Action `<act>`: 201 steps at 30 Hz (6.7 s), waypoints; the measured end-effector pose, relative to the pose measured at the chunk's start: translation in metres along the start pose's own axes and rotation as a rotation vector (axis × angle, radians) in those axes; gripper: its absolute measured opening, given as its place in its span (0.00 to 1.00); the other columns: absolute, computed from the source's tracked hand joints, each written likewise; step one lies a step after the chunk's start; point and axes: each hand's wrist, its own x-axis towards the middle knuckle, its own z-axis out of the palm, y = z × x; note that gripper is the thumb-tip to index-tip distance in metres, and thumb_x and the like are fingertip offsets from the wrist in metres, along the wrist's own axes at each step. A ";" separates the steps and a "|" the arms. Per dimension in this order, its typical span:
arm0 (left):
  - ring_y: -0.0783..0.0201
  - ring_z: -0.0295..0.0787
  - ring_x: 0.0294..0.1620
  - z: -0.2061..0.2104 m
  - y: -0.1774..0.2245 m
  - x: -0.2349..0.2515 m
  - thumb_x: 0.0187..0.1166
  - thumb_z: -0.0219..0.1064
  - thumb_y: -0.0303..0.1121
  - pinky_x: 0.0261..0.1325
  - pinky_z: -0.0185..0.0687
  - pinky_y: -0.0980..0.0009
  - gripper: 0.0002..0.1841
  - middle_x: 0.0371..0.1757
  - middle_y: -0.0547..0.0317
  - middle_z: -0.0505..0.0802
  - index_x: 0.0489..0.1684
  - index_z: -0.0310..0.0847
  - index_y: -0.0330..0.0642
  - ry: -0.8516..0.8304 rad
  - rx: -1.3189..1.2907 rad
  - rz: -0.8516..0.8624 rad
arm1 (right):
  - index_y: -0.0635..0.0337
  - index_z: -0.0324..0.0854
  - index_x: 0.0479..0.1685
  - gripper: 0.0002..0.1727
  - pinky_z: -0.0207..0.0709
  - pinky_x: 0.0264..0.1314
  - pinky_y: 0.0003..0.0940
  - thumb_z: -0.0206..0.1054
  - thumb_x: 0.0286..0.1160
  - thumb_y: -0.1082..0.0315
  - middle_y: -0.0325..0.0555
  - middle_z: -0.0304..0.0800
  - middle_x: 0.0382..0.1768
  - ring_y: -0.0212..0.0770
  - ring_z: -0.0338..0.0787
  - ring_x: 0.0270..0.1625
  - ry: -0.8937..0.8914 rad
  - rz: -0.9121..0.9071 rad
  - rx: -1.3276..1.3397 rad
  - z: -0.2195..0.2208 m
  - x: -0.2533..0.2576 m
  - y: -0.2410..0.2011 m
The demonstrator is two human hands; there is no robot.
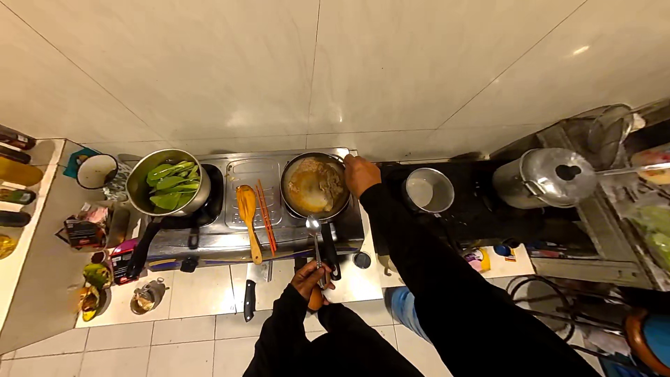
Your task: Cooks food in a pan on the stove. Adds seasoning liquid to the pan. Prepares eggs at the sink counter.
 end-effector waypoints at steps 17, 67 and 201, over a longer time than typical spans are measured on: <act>0.57 0.97 0.33 0.001 0.000 0.002 0.84 0.56 0.33 0.24 0.91 0.64 0.13 0.42 0.51 0.96 0.54 0.83 0.40 0.005 -0.011 -0.033 | 0.62 0.84 0.68 0.18 0.83 0.59 0.67 0.64 0.81 0.73 0.70 0.85 0.61 0.70 0.89 0.60 0.003 -0.227 0.027 0.032 -0.050 -0.015; 0.59 0.97 0.33 -0.001 -0.002 0.001 0.85 0.56 0.33 0.23 0.90 0.66 0.12 0.43 0.52 0.96 0.55 0.83 0.41 -0.009 -0.030 -0.012 | 0.59 0.89 0.54 0.12 0.83 0.55 0.67 0.61 0.85 0.66 0.58 0.94 0.44 0.61 0.94 0.50 -0.244 -0.278 0.067 0.000 -0.039 -0.001; 0.75 0.89 0.47 -0.127 -0.266 -0.258 0.77 0.67 0.28 0.43 0.88 0.79 0.11 0.61 0.63 0.89 0.52 0.91 0.48 0.169 -0.308 0.212 | 0.65 0.77 0.42 0.09 0.73 0.30 0.22 0.72 0.76 0.70 0.35 0.73 0.21 0.24 0.73 0.22 0.393 -0.184 0.052 0.262 -0.182 0.020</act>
